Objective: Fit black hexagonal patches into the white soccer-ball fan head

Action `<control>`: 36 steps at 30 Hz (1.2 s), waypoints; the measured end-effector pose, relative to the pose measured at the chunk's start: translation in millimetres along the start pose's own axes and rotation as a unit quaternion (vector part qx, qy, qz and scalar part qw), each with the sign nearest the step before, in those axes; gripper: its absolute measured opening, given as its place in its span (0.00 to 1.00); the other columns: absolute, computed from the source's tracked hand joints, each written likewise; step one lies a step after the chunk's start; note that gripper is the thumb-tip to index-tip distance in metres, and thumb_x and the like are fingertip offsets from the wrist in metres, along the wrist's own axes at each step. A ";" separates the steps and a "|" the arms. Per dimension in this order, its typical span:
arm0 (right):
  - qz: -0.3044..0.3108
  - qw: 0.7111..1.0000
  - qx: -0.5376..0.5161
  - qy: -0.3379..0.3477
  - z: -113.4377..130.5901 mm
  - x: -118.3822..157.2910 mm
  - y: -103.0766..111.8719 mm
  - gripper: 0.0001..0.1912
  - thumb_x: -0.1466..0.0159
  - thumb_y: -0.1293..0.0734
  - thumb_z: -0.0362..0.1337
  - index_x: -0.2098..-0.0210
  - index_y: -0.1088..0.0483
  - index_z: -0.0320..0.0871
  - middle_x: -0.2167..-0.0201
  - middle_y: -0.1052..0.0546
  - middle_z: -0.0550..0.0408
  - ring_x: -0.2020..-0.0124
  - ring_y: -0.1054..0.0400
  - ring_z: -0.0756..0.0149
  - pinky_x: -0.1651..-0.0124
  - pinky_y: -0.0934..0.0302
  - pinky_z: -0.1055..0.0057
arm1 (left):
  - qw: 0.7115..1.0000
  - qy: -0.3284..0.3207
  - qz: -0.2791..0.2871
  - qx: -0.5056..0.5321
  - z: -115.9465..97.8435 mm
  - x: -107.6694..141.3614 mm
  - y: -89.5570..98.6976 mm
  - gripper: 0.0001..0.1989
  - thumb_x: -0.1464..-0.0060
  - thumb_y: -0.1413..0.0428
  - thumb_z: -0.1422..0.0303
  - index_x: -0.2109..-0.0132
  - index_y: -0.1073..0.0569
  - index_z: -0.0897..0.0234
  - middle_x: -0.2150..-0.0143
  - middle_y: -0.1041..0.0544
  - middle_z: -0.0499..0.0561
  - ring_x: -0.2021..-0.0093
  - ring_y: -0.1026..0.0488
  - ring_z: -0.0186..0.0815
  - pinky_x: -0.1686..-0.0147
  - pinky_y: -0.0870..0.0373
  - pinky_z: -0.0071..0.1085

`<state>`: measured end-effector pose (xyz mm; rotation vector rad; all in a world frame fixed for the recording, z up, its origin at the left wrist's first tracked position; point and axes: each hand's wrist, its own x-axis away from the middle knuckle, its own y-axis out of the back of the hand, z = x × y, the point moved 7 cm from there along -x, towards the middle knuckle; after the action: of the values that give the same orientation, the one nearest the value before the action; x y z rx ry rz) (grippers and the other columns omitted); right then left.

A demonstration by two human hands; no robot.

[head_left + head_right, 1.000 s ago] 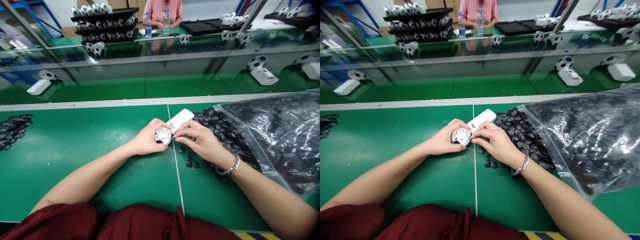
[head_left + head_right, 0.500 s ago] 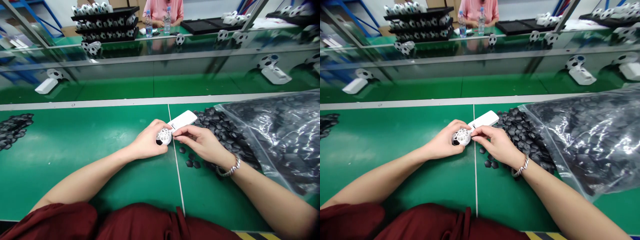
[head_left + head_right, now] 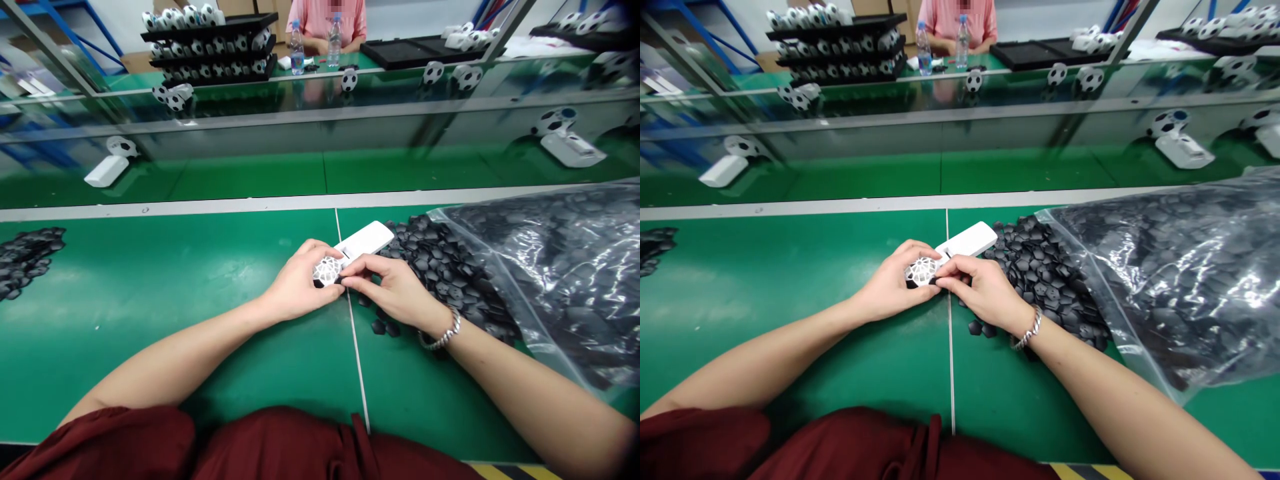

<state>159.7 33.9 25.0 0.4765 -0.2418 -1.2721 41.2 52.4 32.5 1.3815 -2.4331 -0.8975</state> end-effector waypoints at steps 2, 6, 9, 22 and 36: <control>0.003 1.000 -0.013 -0.006 -0.5 -0.2 -0.8 0.04 0.43 0.34 0.35 0.69 0.29 0.41 0.74 0.26 0.58 0.77 0.36 0.73 0.73 0.41 0.76 | 1.000 -0.004 -0.002 0.002 -0.5 -0.5 -0.4 0.19 0.58 0.43 0.73 0.56 0.33 0.63 0.55 0.35 0.51 0.53 0.34 0.36 0.50 0.38 0.35; -0.005 0.999 -0.035 -0.018 -1.3 0.3 0.0 0.04 0.44 0.33 0.36 0.71 0.32 0.41 0.77 0.28 0.60 0.80 0.38 0.75 0.76 0.42 0.77 | 1.000 -0.001 -0.002 0.000 -1.5 0.1 0.2 0.18 0.58 0.43 0.74 0.56 0.33 0.63 0.56 0.35 0.51 0.53 0.35 0.35 0.50 0.38 0.35; -0.007 0.999 -0.032 -0.023 -2.3 0.3 -0.6 0.05 0.44 0.33 0.37 0.73 0.32 0.41 0.78 0.29 0.60 0.82 0.39 0.76 0.78 0.44 0.77 | 1.000 -0.004 -0.003 0.005 -2.0 1.0 -0.3 0.18 0.59 0.44 0.75 0.56 0.33 0.64 0.56 0.36 0.51 0.54 0.35 0.35 0.50 0.39 0.34; -0.065 0.995 0.040 -0.058 -24.0 -5.8 4.3 0.17 0.50 0.32 0.50 0.80 0.35 0.42 0.86 0.34 0.61 0.84 0.43 0.73 0.82 0.48 0.77 | 0.997 -0.038 -0.063 -0.013 1.4 3.4 -4.4 0.19 0.63 0.42 0.72 0.59 0.31 0.64 0.60 0.34 0.51 0.57 0.34 0.38 0.54 0.35 0.35; -0.028 0.992 0.117 0.048 -14.8 -2.5 -7.9 0.11 0.40 0.40 0.42 0.75 0.35 0.44 0.78 0.30 0.58 0.75 0.36 0.69 0.72 0.42 0.75 | 0.994 -0.034 -0.087 0.052 18.6 -11.3 22.9 0.22 0.69 0.41 0.80 0.61 0.29 0.63 0.59 0.32 0.51 0.59 0.31 0.36 0.57 0.34 0.32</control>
<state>158.6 37.7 8.5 0.7467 -0.3002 -1.2772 22.7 78.0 32.6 1.6485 -2.4708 -0.8804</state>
